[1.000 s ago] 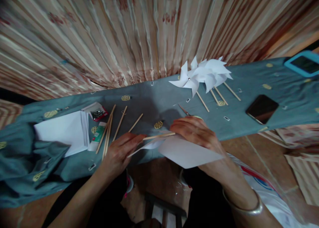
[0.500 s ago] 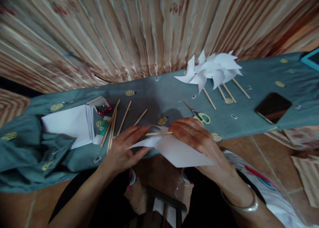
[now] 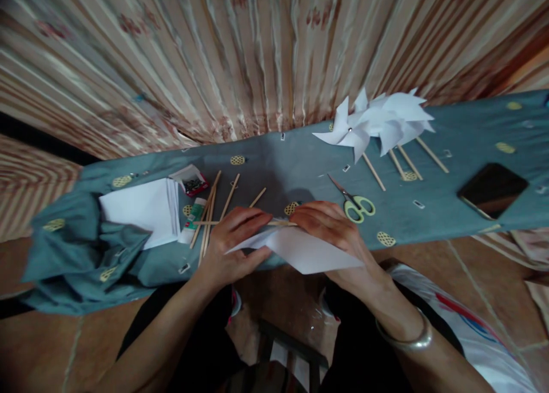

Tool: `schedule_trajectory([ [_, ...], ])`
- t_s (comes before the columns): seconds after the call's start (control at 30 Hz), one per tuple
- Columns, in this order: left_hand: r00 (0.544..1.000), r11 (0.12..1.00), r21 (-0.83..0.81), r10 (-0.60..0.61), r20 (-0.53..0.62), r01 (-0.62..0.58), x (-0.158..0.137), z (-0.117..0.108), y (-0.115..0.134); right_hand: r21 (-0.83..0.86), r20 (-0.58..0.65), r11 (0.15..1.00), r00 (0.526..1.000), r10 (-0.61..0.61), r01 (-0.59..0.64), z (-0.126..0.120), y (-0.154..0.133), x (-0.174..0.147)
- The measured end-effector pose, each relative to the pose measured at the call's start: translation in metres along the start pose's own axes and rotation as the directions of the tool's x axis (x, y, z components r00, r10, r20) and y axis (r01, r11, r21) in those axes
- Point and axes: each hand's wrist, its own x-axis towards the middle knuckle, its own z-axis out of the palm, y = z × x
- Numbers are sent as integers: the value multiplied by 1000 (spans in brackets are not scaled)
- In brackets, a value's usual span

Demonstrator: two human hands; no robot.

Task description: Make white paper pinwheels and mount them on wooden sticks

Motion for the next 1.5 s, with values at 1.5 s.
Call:
schedule_trajectory([
  [1.5, 998, 999, 39, 18, 62, -21, 1, -8, -2, -82, 36, 995, 998, -60, 63, 6, -20, 17],
])
